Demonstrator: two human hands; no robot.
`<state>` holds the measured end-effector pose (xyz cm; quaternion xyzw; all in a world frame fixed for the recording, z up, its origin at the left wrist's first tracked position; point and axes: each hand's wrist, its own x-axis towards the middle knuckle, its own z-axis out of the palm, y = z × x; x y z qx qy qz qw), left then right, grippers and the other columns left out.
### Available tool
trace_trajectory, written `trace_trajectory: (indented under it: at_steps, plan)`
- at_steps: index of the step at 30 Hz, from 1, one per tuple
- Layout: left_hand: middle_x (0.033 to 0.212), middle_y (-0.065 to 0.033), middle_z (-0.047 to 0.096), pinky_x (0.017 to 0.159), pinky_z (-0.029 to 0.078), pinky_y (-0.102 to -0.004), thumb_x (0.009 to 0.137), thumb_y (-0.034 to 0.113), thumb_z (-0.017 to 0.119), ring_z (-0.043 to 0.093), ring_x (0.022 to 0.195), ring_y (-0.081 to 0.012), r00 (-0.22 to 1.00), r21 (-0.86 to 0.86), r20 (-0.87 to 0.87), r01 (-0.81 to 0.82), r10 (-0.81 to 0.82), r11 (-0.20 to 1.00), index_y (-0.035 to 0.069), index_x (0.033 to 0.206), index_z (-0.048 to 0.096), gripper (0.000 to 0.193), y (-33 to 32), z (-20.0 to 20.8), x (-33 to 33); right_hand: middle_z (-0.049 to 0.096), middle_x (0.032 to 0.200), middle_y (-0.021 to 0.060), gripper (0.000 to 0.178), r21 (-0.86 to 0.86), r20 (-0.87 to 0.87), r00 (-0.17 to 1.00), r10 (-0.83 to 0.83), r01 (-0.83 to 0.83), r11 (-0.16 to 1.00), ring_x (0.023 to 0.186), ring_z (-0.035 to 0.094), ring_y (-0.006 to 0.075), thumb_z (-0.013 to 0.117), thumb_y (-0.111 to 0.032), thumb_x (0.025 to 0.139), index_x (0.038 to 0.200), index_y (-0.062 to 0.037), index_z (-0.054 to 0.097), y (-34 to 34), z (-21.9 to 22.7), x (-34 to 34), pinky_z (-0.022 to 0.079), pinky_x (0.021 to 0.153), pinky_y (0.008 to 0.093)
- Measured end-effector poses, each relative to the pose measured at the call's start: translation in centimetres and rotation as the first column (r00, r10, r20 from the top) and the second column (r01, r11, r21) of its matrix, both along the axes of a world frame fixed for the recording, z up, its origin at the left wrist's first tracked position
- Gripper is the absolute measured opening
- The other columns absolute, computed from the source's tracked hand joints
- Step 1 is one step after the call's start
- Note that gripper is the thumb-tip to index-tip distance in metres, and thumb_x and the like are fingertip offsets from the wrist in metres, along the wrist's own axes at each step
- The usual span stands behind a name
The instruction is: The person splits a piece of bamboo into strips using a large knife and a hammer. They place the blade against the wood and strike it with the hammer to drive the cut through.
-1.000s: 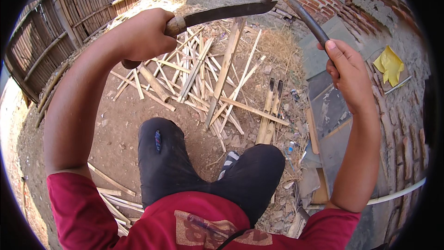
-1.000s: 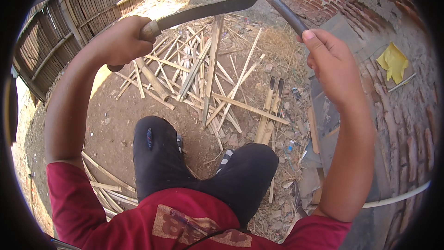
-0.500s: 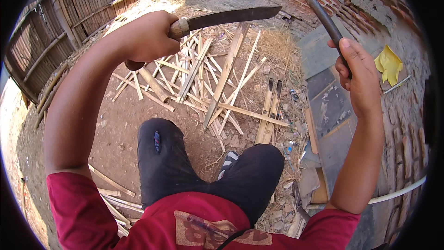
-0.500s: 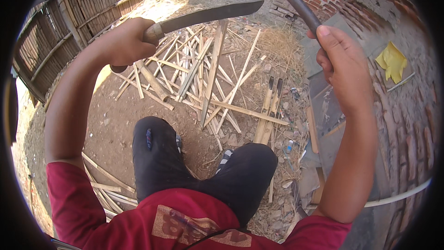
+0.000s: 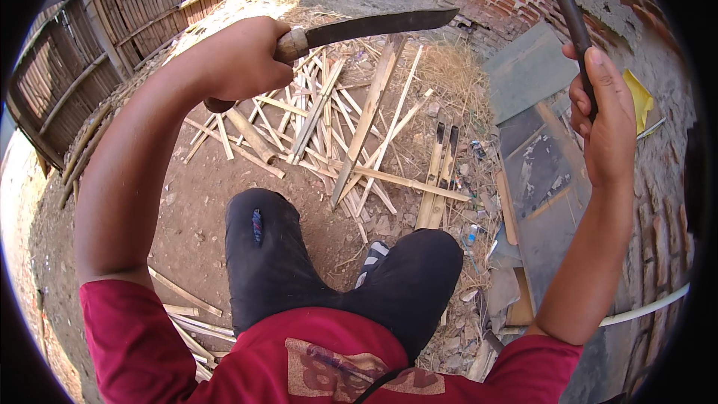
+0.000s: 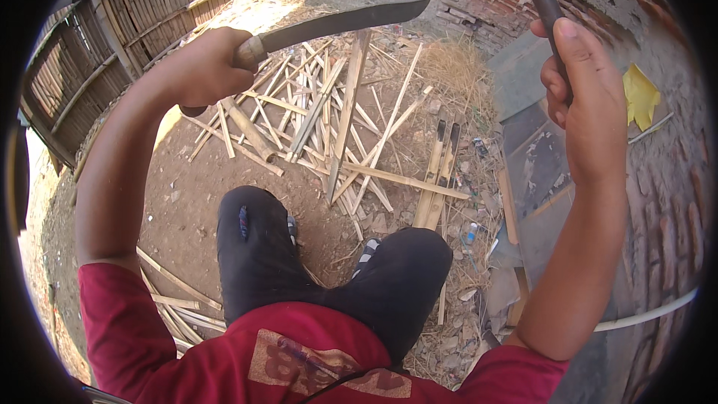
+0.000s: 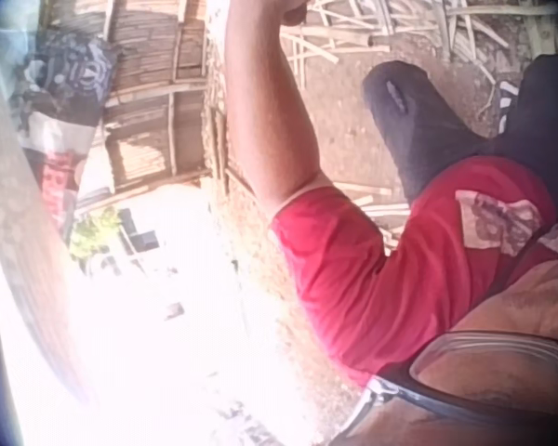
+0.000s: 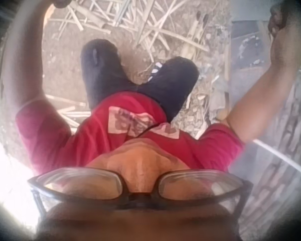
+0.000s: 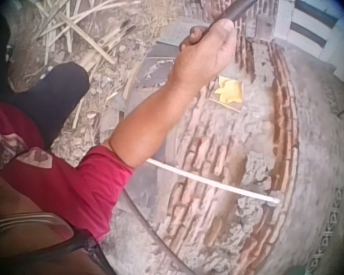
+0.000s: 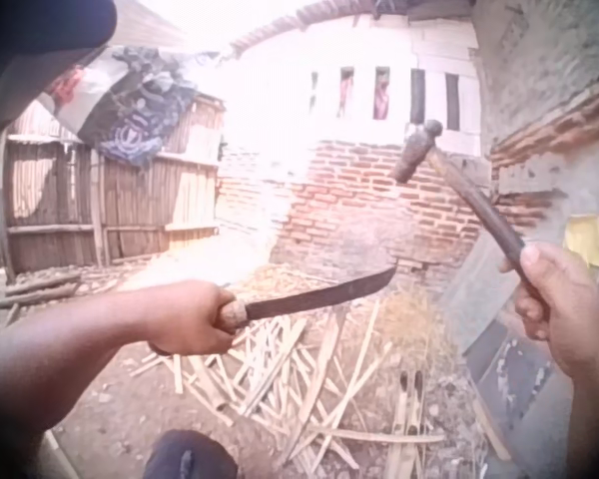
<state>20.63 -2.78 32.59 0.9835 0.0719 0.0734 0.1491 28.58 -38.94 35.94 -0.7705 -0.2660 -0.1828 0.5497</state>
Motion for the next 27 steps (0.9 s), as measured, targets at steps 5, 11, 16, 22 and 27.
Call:
trace_trajectory:
  at_steps: [5, 11, 16, 22, 27]
  plan:
    - [0.083, -0.0134, 0.068, 0.073, 0.053, -0.0386, 0.086, 0.014, 0.065, 0.065, 0.075, -0.0225, 1.0, -0.002, -0.002, 0.013, -0.013, 1.0, -0.004, 0.106, 0.064, 0.027, 0.0, 0.0, 0.0, 0.045, 0.067, -0.007, 0.041, -0.347, -0.015, 0.997, -0.077, 0.067, 0.935, 0.055, 0.034, 0.0024, 0.054, -0.042, 0.107, 0.114, -0.0037, 0.069, 0.0, -4.3, 2.1, 0.027, 0.051, 0.022]
    - [0.083, -0.0142, 0.068, 0.074, 0.053, -0.0384, 0.085, 0.013, 0.064, 0.065, 0.077, -0.0231, 0.999, -0.033, -0.015, -0.032, 0.031, 0.999, -0.004, 0.107, 0.064, 0.028, 0.5, 0.0, 0.1, 0.042, 0.066, -0.0079, 0.041, -0.042, -0.02, 1.0, -0.011, 0.01, 0.999, 0.055, 0.033, 0.0008, 0.053, -0.041, 0.108, 0.116, -0.0038, 0.067, -0.8, -0.7, -0.1, 0.026, 0.049, 0.0193]
    - [0.083, -0.0139, 0.068, 0.074, 0.053, -0.0383, 0.085, 0.014, 0.065, 0.064, 0.076, -0.0227, 1.0, -0.018, -0.029, 0.005, -0.005, 1.0, -0.004, 0.107, 0.064, 0.028, 0.8, -0.5, 0.3, 0.041, 0.065, -0.0081, 0.041, -0.098, -0.079, 0.996, 0.029, -0.037, 0.994, 0.054, 0.032, 0.0006, 0.054, -0.042, 0.107, 0.115, -0.0036, 0.067, 0.3, -2.9, 1.4, 0.024, 0.049, 0.0187]
    - [0.081, -0.0149, 0.068, 0.073, 0.053, -0.0396, 0.083, 0.012, 0.064, 0.065, 0.075, -0.0245, 0.999, -0.003, -0.044, -0.019, 0.019, 1.0, -0.004, 0.105, 0.064, 0.027, -0.2, 0.1, 0.3, 0.038, 0.065, -0.0084, 0.044, -0.083, -0.076, 0.996, -0.049, 0.043, 0.996, 0.053, 0.029, 0.0002, 0.051, -0.044, 0.108, 0.12, -0.0043, 0.067, 0.2, -0.3, -0.7, 0.023, 0.048, 0.0186]
    - [0.081, -0.0153, 0.067, 0.073, 0.052, -0.0401, 0.083, 0.011, 0.064, 0.065, 0.075, -0.0249, 1.0, 0.014, 0.002, -0.012, 0.012, 1.0, -0.004, 0.104, 0.064, 0.026, 0.2, -0.5, 0.4, 0.042, 0.065, -0.0081, 0.042, -0.096, -0.052, 0.998, -0.025, 0.02, 0.995, 0.054, 0.032, 0.0008, 0.055, -0.044, 0.107, 0.113, -0.0045, 0.069, 0.8, -1.7, -0.6, 0.024, 0.049, 0.0196]
